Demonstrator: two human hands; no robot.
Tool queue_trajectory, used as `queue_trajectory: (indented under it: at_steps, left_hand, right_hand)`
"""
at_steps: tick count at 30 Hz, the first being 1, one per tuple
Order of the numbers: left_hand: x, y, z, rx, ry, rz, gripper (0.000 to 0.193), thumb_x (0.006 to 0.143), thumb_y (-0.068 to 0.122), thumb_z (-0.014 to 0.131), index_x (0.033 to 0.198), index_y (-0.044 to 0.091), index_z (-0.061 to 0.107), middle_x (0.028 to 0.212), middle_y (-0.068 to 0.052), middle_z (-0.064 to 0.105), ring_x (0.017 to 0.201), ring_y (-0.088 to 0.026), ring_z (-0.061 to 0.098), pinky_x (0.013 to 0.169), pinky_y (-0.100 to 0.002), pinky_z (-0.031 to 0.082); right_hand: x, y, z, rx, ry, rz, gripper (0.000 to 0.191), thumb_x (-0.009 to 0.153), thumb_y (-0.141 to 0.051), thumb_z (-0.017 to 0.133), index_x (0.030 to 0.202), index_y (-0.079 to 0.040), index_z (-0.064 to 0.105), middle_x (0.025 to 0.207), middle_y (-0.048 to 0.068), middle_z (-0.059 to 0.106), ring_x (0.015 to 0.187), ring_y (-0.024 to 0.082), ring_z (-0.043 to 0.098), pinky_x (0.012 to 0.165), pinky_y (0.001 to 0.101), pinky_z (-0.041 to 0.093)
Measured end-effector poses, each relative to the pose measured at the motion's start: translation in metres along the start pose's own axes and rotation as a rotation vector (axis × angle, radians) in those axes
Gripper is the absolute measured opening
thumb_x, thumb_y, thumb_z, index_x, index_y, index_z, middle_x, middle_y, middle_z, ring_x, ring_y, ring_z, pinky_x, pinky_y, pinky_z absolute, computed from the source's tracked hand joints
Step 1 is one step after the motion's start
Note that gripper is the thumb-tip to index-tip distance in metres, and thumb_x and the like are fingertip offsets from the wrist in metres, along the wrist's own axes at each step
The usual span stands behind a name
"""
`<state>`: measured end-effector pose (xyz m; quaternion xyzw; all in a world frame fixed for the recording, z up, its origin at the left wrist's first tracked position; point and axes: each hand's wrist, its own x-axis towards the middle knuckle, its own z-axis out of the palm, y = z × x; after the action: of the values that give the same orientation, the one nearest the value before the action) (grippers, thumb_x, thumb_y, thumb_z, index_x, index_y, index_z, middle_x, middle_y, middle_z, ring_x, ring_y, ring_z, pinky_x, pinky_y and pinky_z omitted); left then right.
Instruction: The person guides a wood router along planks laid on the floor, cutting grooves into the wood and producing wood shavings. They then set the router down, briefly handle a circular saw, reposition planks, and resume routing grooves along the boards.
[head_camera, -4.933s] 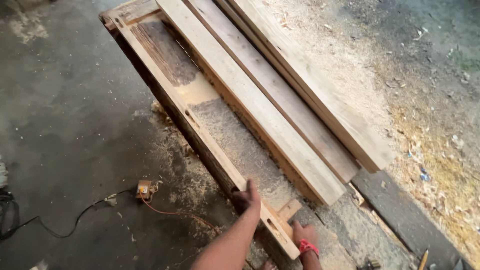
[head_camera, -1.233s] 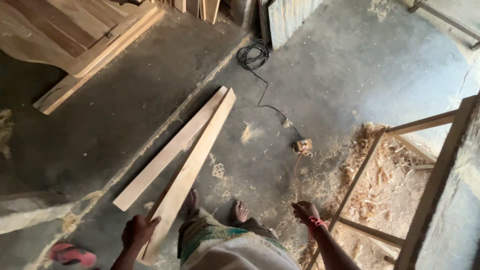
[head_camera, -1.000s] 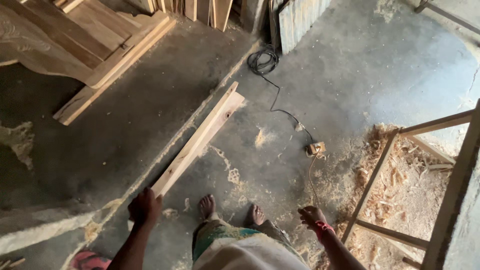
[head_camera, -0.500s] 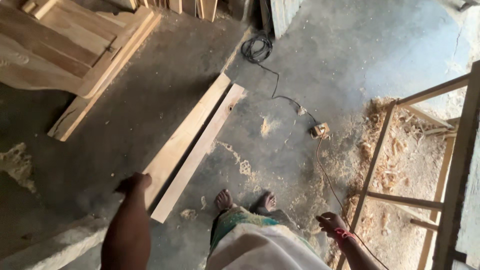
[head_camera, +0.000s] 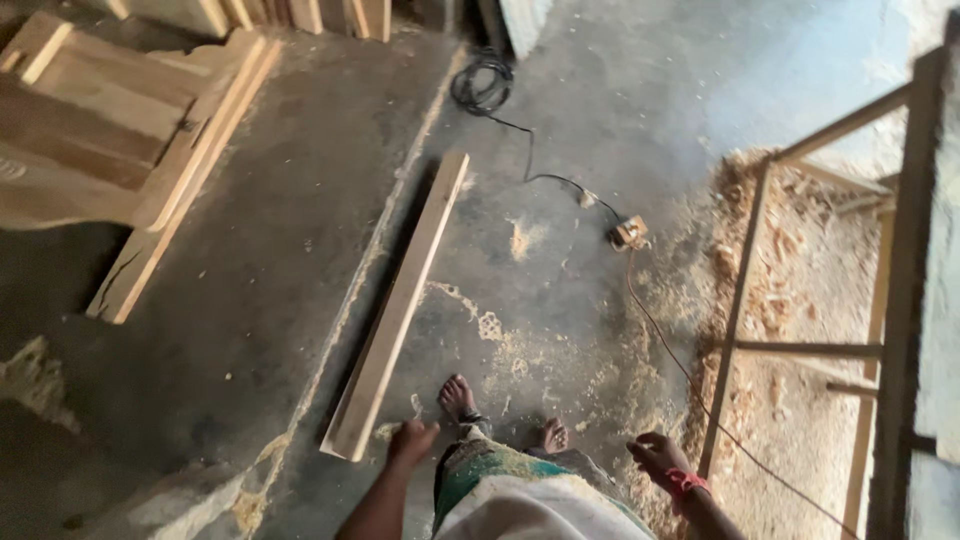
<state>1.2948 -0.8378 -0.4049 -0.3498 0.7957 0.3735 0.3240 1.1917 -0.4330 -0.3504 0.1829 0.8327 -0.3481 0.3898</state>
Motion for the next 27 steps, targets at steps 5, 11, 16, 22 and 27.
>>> queue_trajectory:
  at_steps: [5, 11, 16, 22, 27]
  left_hand:
    - [-0.027, 0.026, 0.034, 0.193, -0.153, -0.073, 0.059, 0.085, 0.063, 0.065, 0.109, 0.01, 0.076, 0.12, -0.019, 0.072, 0.116, -0.038, 0.068, 0.099, -0.047, 0.054]
    - [-0.02, 0.096, 0.049, 0.455, -0.105, 0.07, 0.057, 0.083, 0.06, 0.065, 0.109, 0.011, 0.076, 0.116, -0.017, 0.073, 0.112, -0.037, 0.069, 0.096, -0.048, 0.055]
    - [-0.004, 0.174, 0.086, 0.532, 0.09, 0.239, 0.067, 0.083, 0.063, 0.069, 0.111, 0.003, 0.075, 0.116, -0.027, 0.072, 0.109, -0.047, 0.066, 0.092, -0.054, 0.051]
    - [-0.042, 0.252, 0.219, 0.214, -0.109, 0.502, 0.051, 0.092, 0.051, 0.071, 0.083, 0.001, 0.078, 0.065, -0.01, 0.066, 0.058, -0.023, 0.059, 0.054, -0.042, 0.046]
    - [-0.134, 0.31, 0.385, 0.023, -0.602, 0.504, 0.036, 0.086, 0.038, 0.076, 0.101, 0.006, 0.076, 0.073, -0.004, 0.072, 0.059, -0.013, 0.063, 0.051, -0.029, 0.049]
  right_hand:
    - [-0.006, 0.034, -0.017, 0.161, 0.105, -0.06, 0.055, 0.087, -0.038, 0.076, 0.125, 0.002, 0.068, 0.095, 0.02, 0.081, 0.078, 0.021, 0.073, 0.069, 0.0352, 0.059]
    - [-0.048, 0.131, -0.038, 0.321, 0.267, 0.069, 0.054, 0.086, -0.036, 0.076, 0.127, -0.002, 0.067, 0.099, 0.016, 0.08, 0.079, 0.02, 0.073, 0.069, 0.0343, 0.059]
    - [-0.109, 0.257, -0.046, 0.451, 0.336, 0.247, 0.045, 0.086, -0.035, 0.076, 0.114, -0.001, 0.072, 0.09, 0.013, 0.079, 0.075, 0.019, 0.073, 0.07, 0.0358, 0.06]
    - [-0.199, 0.395, -0.048, 0.476, 0.446, 0.477, 0.042, 0.082, -0.038, 0.073, 0.105, -0.003, 0.077, 0.083, 0.01, 0.077, 0.074, 0.018, 0.075, 0.073, 0.034, 0.058]
    - [-0.25, 0.465, -0.059, 0.797, 0.59, 0.582, 0.041, 0.084, -0.034, 0.074, 0.11, -0.003, 0.075, 0.084, 0.01, 0.08, 0.073, 0.019, 0.076, 0.071, 0.034, 0.06]
